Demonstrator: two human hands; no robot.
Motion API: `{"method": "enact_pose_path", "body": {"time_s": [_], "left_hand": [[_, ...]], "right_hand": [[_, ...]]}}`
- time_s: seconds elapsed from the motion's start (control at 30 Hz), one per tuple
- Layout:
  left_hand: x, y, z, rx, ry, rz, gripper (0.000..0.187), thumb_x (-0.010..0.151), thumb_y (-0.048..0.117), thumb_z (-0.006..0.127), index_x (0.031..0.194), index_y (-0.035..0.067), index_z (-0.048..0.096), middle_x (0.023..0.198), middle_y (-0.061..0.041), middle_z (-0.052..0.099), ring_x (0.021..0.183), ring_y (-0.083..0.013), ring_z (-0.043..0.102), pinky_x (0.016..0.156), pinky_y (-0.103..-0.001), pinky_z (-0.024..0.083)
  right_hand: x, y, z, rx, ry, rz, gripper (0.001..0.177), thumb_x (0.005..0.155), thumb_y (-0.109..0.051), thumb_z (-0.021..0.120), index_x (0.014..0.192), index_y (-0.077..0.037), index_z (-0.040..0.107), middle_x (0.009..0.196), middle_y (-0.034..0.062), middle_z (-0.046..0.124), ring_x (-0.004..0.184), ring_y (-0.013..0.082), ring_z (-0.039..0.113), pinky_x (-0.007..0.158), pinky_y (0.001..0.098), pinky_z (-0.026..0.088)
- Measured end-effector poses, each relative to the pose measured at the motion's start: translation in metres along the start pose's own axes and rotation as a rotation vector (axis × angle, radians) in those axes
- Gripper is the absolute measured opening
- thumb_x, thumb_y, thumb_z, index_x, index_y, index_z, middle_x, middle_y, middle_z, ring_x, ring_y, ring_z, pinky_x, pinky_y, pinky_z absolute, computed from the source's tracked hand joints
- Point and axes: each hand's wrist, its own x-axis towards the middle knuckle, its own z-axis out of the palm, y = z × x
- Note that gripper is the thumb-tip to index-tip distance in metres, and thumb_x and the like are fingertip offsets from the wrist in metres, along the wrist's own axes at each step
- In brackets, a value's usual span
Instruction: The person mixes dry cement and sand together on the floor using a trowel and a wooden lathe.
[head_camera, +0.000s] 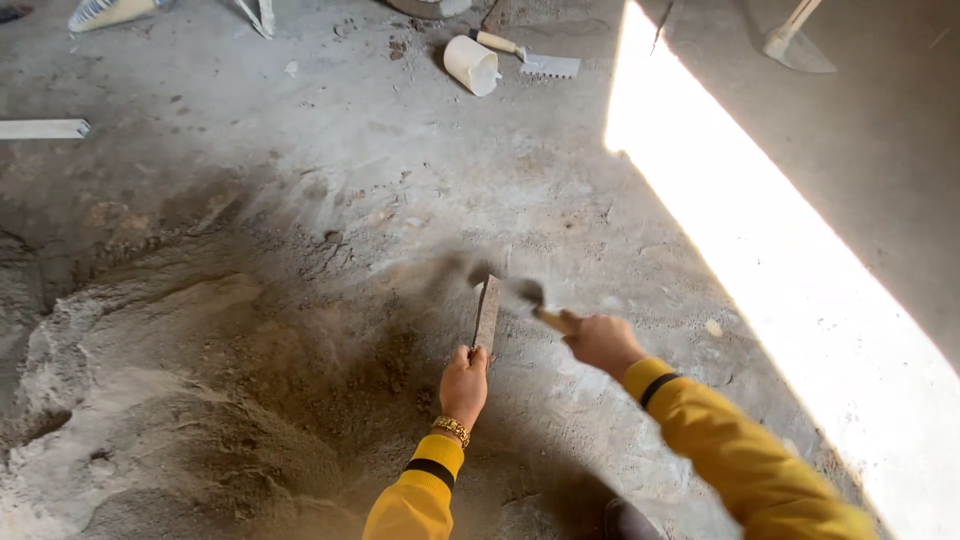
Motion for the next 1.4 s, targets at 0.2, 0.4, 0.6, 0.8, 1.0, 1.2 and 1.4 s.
{"method": "enact_pose_path", "body": {"time_s": [0.2,0.4,0.6,0.8,1.0,1.2,1.4], "left_hand": [[0.012,0.014,0.049,-0.124,0.136,0.114,0.038,0.098,0.039,0.055,0.094,0.003,0.067,0.088,-0.018,0.074,0.084,-0.0387,0.071,0.072,-0.048,0.054],[-0.003,0.062,0.060,-0.270,-0.030,0.067,0.035,0.098,0.035,0.057,0.093,0.002,0.067,0.087,-0.016,0.076,0.081,-0.0361,0.072,0.071,-0.047,0.053],[-0.003,0.038,0.053,-0.181,-0.093,-0.075,0.034,0.096,0.036,0.057,0.096,0.003,0.065,0.084,-0.016,0.075,0.079,-0.0364,0.072,0.069,-0.047,0.054],[0.014,0.018,0.044,-0.153,-0.077,-0.120,0.034,0.097,0.036,0.056,0.098,0.003,0.064,0.082,-0.017,0.074,0.077,-0.0364,0.072,0.070,-0.047,0.054],[0.033,0.024,0.061,-0.626,-0.047,-0.364,0.025,0.101,0.024,0.058,0.099,-0.001,0.061,0.072,-0.007,0.059,0.052,-0.0187,0.053,0.045,-0.035,0.044],[0.033,0.047,0.049,-0.709,0.006,-0.381,0.021,0.103,0.022,0.056,0.097,0.002,0.058,0.069,-0.003,0.056,0.049,-0.0095,0.050,0.043,-0.027,0.042],[0.037,0.025,-0.004,-0.784,0.047,-0.392,0.024,0.103,0.023,0.054,0.093,0.002,0.060,0.062,-0.003,0.052,0.043,-0.0123,0.047,0.040,-0.028,0.036]], "right_hand": [[0.012,0.214,-0.028,-1.207,0.126,-0.265,0.034,0.106,-0.022,0.049,0.133,-0.001,0.054,0.072,0.0024,0.061,0.051,0.0072,0.054,0.041,0.0200,0.048],[-0.029,0.321,0.022,0.910,0.305,0.795,0.046,0.100,-0.035,0.060,0.095,0.010,0.069,0.064,0.0177,0.062,0.051,0.0262,0.059,0.045,0.0377,0.048],[0.026,0.292,0.073,1.489,0.681,0.943,0.027,0.098,-0.026,0.066,0.109,-0.002,0.066,0.065,0.0075,0.053,0.049,0.0182,0.050,0.041,0.0356,0.039],[0.110,0.207,0.015,1.180,0.439,0.533,0.041,0.095,-0.023,0.069,0.132,-0.009,0.063,0.074,0.0064,0.062,0.055,0.0139,0.051,0.047,0.0330,0.045],[0.149,0.064,0.015,0.562,0.224,0.163,0.040,0.101,-0.035,0.055,0.136,-0.016,0.060,0.099,0.0194,0.076,0.082,0.0309,0.074,0.074,0.0435,0.061],[0.134,0.038,-0.021,0.342,0.102,-0.130,0.050,0.092,-0.049,0.057,0.135,-0.025,0.062,0.092,0.0221,0.075,0.081,0.0360,0.075,0.079,0.0461,0.062],[0.187,0.159,-0.026,0.777,0.452,0.490,0.047,0.106,-0.043,0.057,0.125,-0.001,0.068,0.076,0.0164,0.071,0.068,0.0254,0.070,0.064,0.0417,0.057]]}}
